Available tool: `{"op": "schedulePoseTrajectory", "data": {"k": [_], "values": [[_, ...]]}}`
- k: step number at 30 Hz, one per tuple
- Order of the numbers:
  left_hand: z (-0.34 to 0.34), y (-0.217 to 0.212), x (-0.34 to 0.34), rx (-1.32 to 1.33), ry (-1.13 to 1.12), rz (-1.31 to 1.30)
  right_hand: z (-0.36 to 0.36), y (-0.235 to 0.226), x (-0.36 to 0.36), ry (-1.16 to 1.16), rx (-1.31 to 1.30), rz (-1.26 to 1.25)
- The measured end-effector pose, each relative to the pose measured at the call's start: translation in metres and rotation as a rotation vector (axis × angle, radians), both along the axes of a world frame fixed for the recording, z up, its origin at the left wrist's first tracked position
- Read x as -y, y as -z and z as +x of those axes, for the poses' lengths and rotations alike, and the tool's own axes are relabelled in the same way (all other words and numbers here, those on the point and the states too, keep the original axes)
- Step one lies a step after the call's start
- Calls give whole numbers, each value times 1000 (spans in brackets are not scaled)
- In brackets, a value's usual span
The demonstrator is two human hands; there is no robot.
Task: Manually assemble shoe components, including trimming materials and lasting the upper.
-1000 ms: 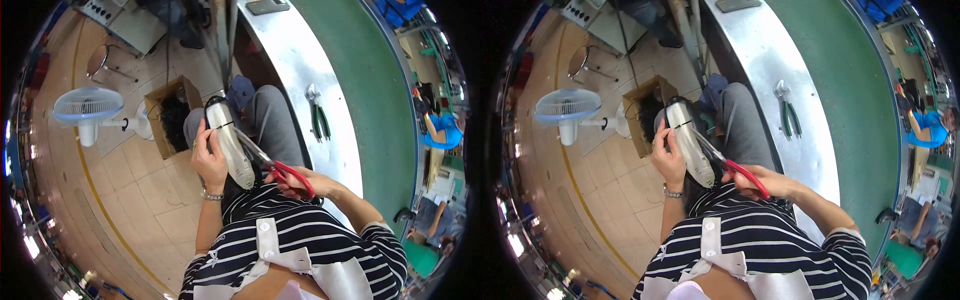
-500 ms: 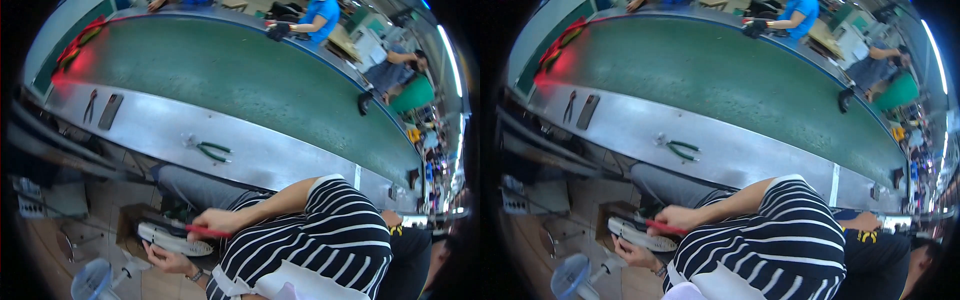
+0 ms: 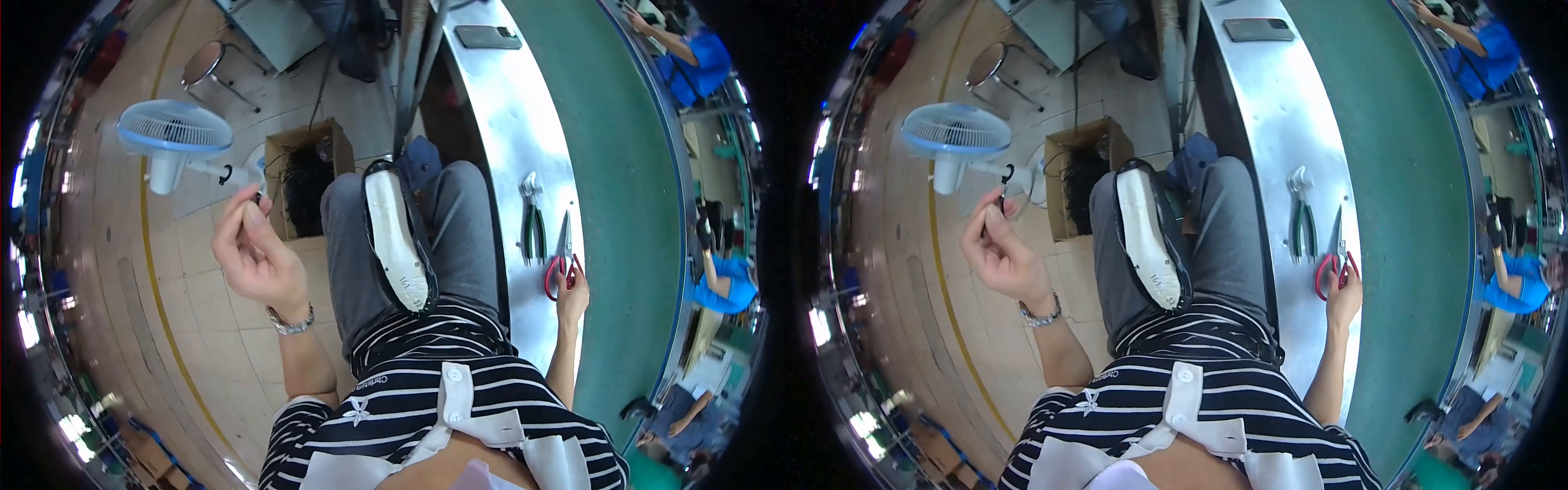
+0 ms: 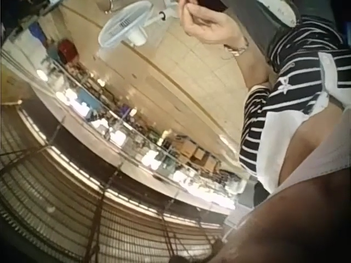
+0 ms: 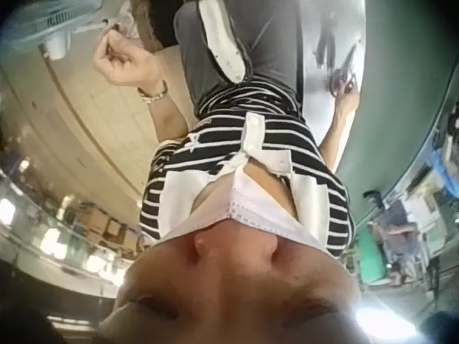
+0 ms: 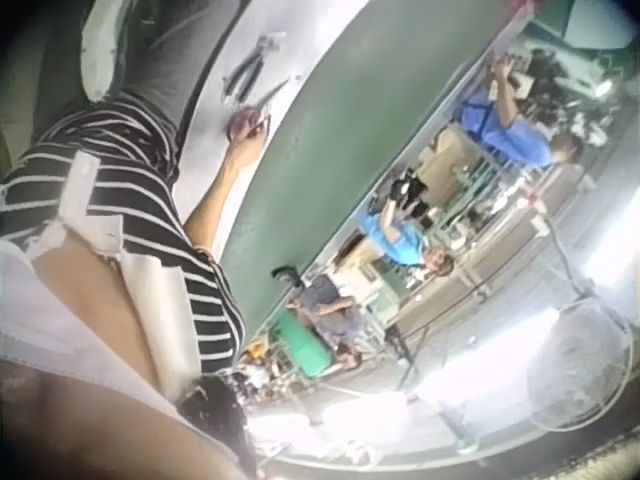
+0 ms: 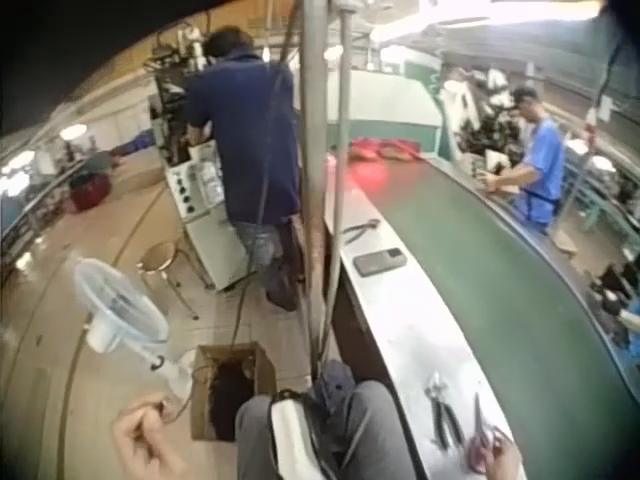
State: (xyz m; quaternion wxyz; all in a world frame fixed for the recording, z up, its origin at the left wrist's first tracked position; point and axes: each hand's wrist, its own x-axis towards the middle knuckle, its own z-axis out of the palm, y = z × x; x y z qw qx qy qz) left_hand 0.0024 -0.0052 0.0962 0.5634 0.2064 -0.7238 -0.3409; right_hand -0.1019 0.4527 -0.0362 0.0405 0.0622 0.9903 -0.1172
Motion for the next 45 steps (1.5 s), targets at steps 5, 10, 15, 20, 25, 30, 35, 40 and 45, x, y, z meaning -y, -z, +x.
{"op": "schedulePoseTrajectory", "data": {"k": [5, 10, 15, 20, 25, 30, 35, 40, 45], "values": [[23, 80, 66, 590, -102, -62, -12, 23, 13, -160, -246, -158], [20, 133, 60, 808, -84, -211, -51, 19, 87, -315, -254, -244], [-17, 90, -34, 642, 556, -332, -74, 30, 110, -295, -240, -92], [-80, 76, -82, 572, 739, -465, -89, 50, 97, -318, -195, -176], [-123, 61, -73, 878, 888, -306, -75, 26, 82, 186, 228, -968], [-152, 63, -31, 911, 1065, -213, -47, -29, 82, 196, 451, -1345], [-163, 79, -37, 955, 626, -330, -61, -57, 94, 38, 474, -1267], [-185, 78, -30, 677, 760, -218, -87, -95, 132, -296, 534, -1192], [-196, 72, -46, 986, 625, -245, -100, -115, 165, -541, 709, -1032]]}}
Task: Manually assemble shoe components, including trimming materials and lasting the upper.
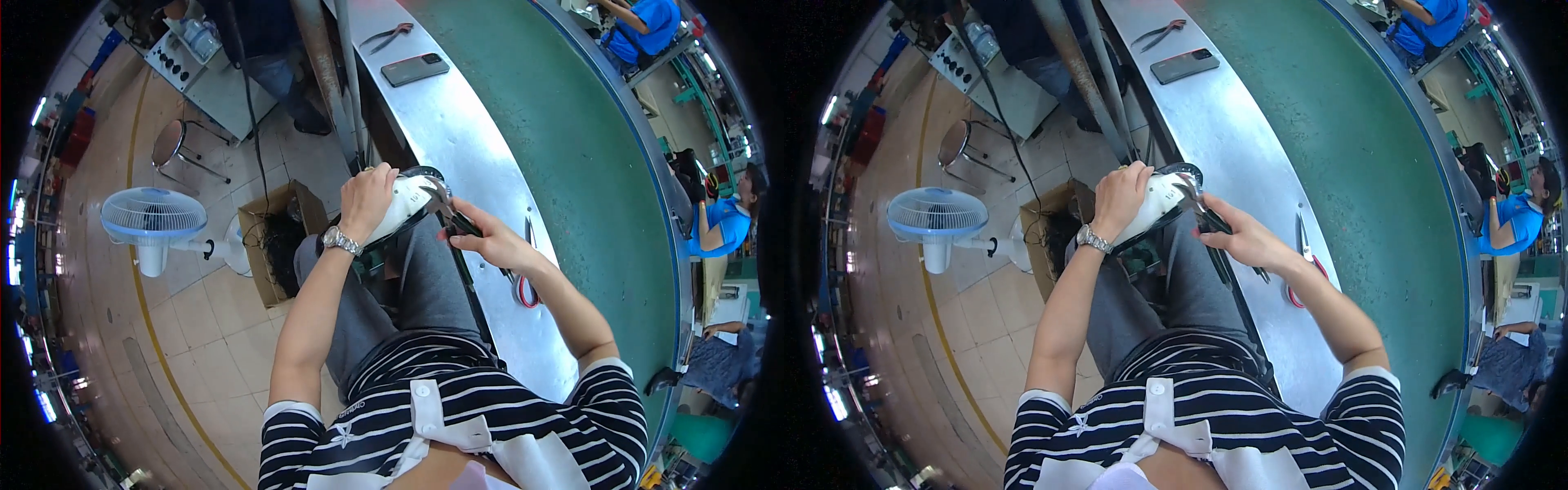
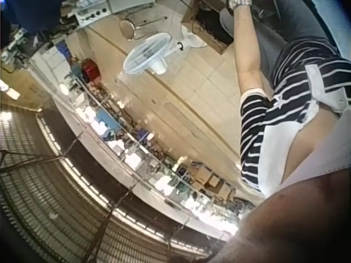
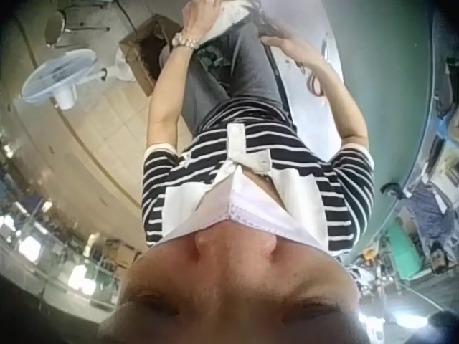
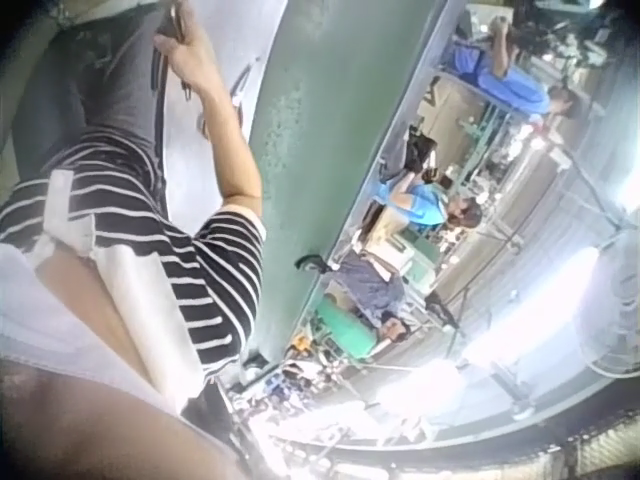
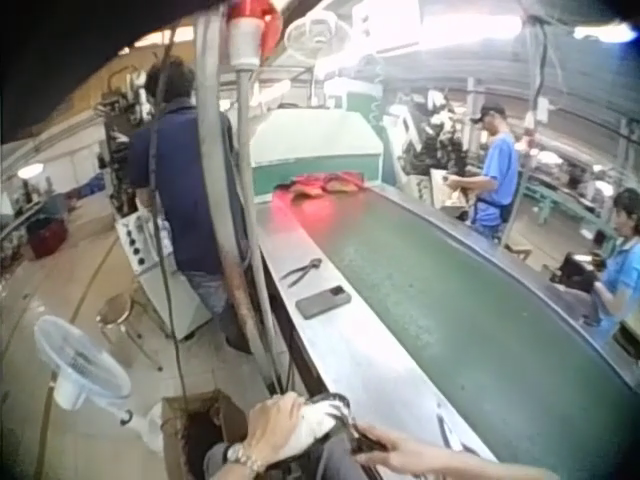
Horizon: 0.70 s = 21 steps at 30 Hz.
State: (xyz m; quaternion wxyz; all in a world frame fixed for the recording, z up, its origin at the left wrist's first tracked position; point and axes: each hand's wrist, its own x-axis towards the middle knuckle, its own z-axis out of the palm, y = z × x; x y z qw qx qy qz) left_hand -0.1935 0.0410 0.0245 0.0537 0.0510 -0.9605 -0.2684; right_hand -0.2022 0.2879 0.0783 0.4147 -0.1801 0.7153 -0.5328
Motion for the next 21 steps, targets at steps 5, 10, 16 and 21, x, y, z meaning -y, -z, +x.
{"op": "schedulePoseTrajectory", "data": {"k": [5, 10, 16, 21], "values": [[28, 0, 7, 82, 1, 314, -16, -4, 23, -235, -185, 160], [82, -6, -32, -27, 58, 6, -30, -34, 47, -436, -133, 332], [88, 8, -47, -177, -37, 32, 11, 14, 26, -230, -430, 240], [95, 6, -49, -286, -11, -5, 30, 21, 20, -167, -583, 230]]}}
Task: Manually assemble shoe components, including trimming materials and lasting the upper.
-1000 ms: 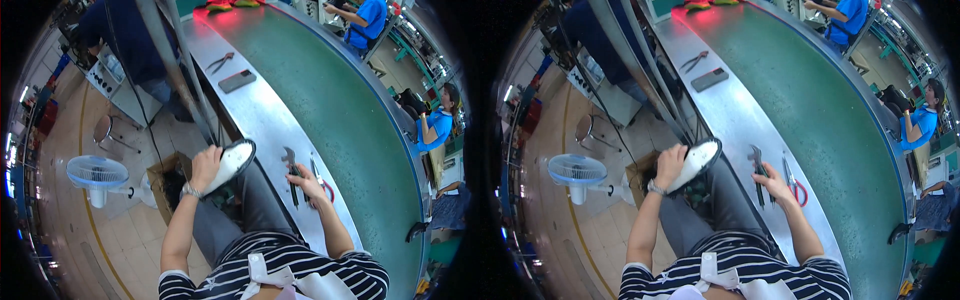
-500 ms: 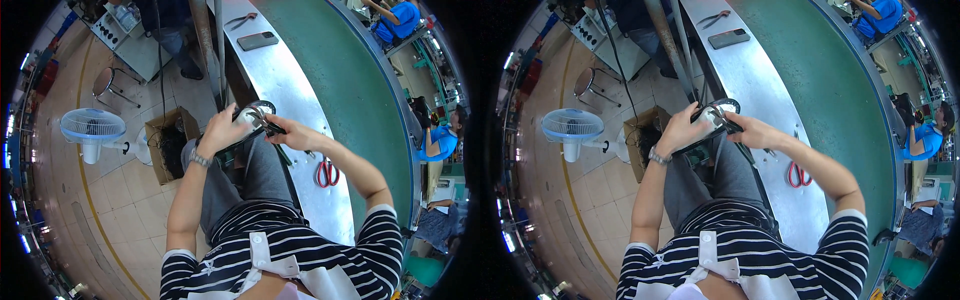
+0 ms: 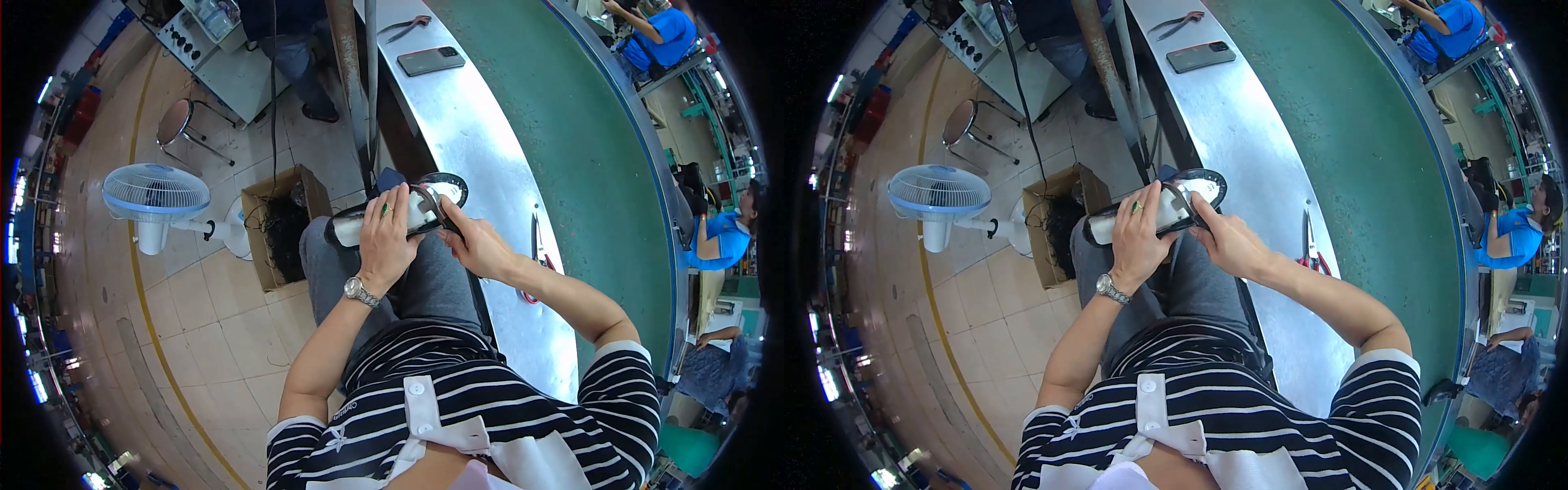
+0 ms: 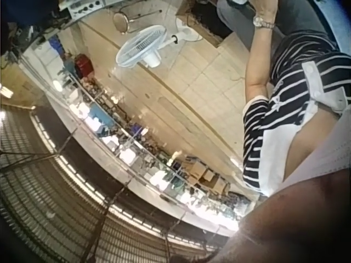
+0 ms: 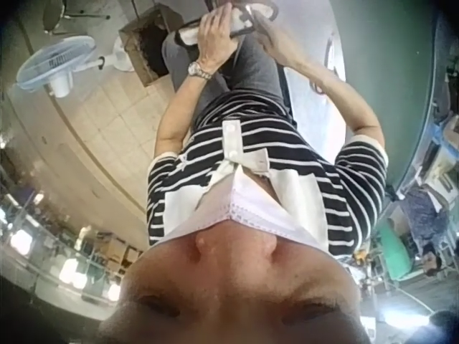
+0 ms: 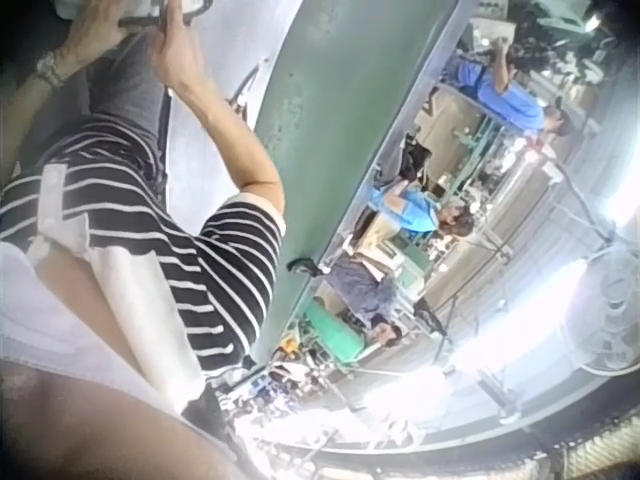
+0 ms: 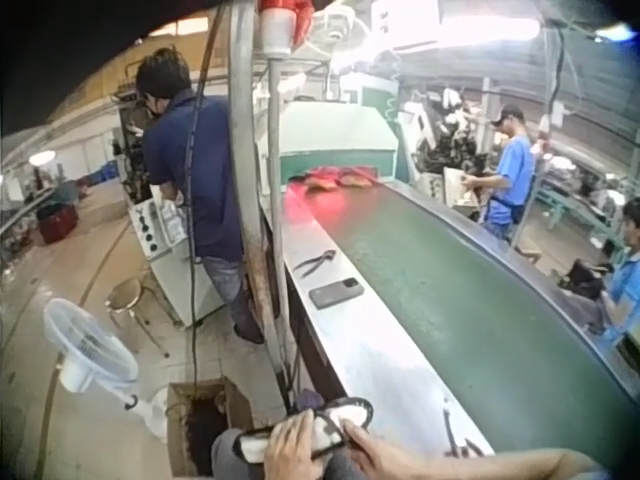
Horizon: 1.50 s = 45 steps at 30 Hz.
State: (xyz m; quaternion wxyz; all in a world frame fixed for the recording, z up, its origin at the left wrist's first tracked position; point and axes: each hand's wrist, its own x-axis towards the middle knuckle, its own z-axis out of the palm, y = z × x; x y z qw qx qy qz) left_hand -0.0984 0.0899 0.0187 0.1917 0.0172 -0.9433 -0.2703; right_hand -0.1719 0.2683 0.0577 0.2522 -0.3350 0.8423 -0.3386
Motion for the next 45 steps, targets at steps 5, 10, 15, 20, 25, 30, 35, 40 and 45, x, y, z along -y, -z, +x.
{"op": "schedulePoseTrajectory", "data": {"k": [5, 10, 15, 20, 25, 30, 35, 40, 45], "values": [[5, 17, 2, -91, 13, -112, -18, -23, -3, -143, -170, 192], [1, 28, 5, -120, 29, -204, -45, -65, 12, -173, -228, 85], [-2, 28, 1, -125, 49, -230, -35, -7, 23, -3, -265, 253], [-1, 25, 5, -118, 12, -243, -36, -54, 32, 170, -36, 6], [-2, 27, 6, -96, 7, -246, -43, -22, 31, 61, -192, 249], [-5, 24, -1, -125, -5, -207, -45, -7, 22, 149, -182, 104], [-2, 28, 4, -107, -10, -200, -47, -28, 30, 0, -226, 245], [-4, 27, -2, -135, -11, -214, -28, -9, 36, 11, -447, 247], [0, 24, 0, -109, 14, -173, -27, -29, 41, -97, -409, 309]]}}
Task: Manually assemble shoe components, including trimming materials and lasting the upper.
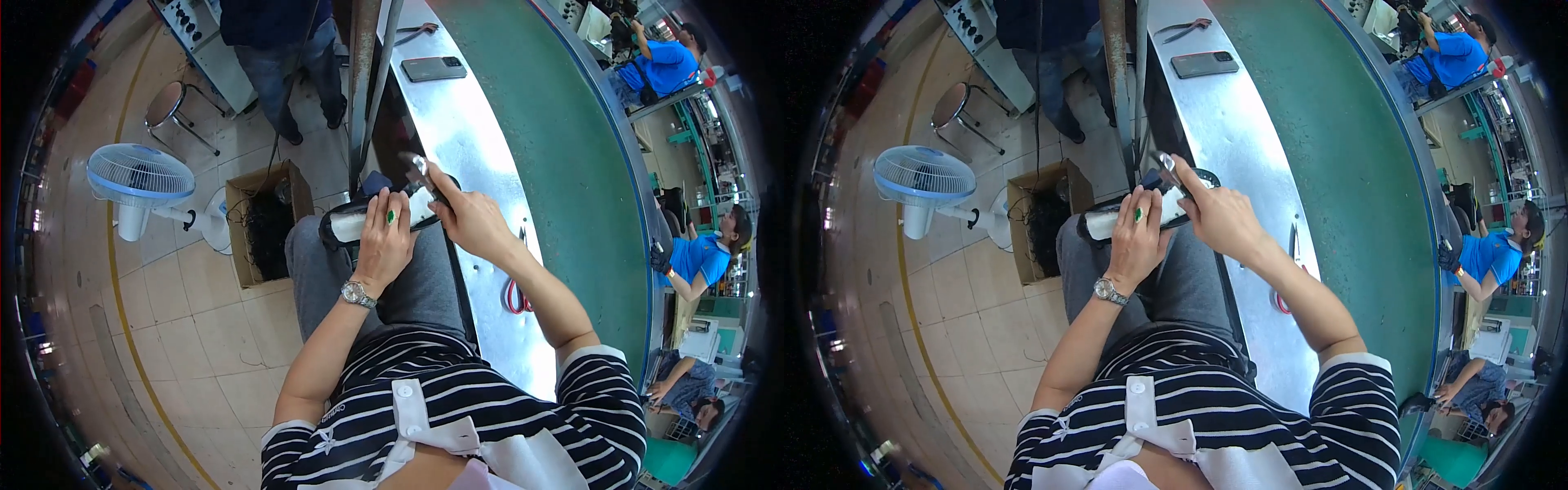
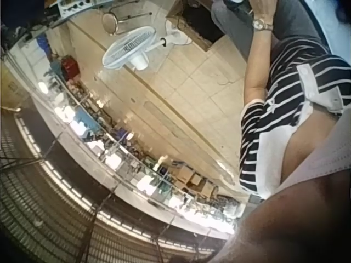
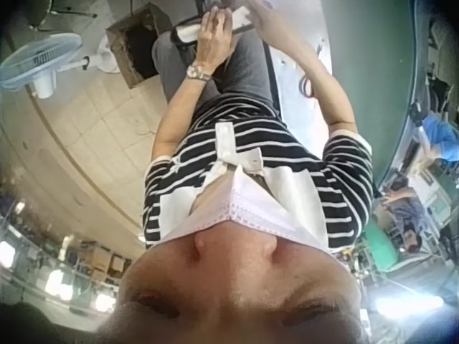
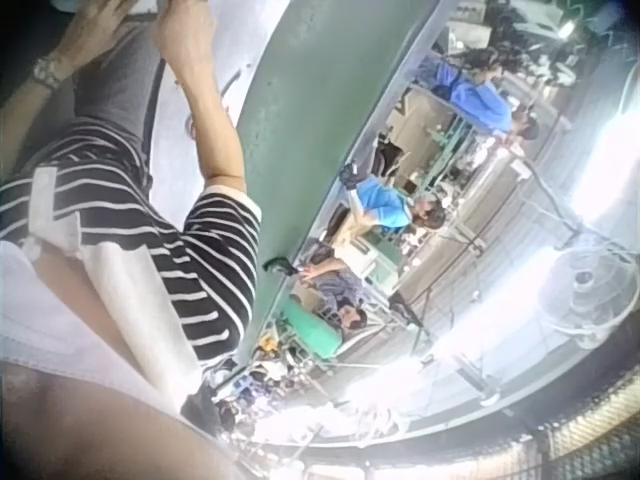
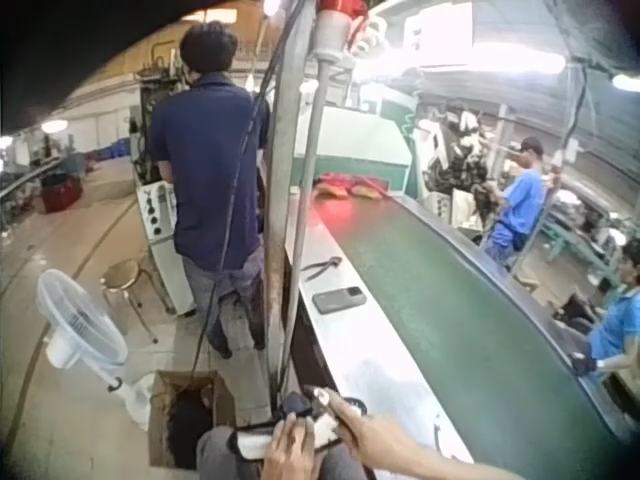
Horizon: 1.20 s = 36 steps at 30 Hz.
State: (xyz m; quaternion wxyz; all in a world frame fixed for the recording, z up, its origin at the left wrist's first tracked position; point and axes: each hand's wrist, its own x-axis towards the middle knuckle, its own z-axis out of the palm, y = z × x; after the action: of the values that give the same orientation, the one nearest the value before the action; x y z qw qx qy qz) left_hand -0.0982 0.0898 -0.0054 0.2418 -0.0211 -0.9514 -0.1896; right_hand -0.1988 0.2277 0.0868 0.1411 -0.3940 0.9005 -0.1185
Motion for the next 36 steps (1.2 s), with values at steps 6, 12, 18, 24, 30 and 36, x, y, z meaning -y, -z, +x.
{"op": "schedulePoseTrajectory", "data": {"k": [6, 12, 18, 24, 30, 36], "values": [[-2, 8, 0, -54, -4, -48, 10, 21, -2, 111, -34, -17], [-4, 10, -1, -79, -4, 24, 20, 3, 6, 143, -41, -196], [1, 15, 2, -120, -13, 53, 19, -6, 12, 16, -93, -102], [-4, -34, 7, 145, -191, -50, 21, 20, 3, 59, -50, 24], [17, -17, 20, 125, -91, -120, 33, -14, 21, 70, -105, -150], [19, 0, 21, 12, -85, -210, 26, 0, 26, -28, -101, 94]]}}
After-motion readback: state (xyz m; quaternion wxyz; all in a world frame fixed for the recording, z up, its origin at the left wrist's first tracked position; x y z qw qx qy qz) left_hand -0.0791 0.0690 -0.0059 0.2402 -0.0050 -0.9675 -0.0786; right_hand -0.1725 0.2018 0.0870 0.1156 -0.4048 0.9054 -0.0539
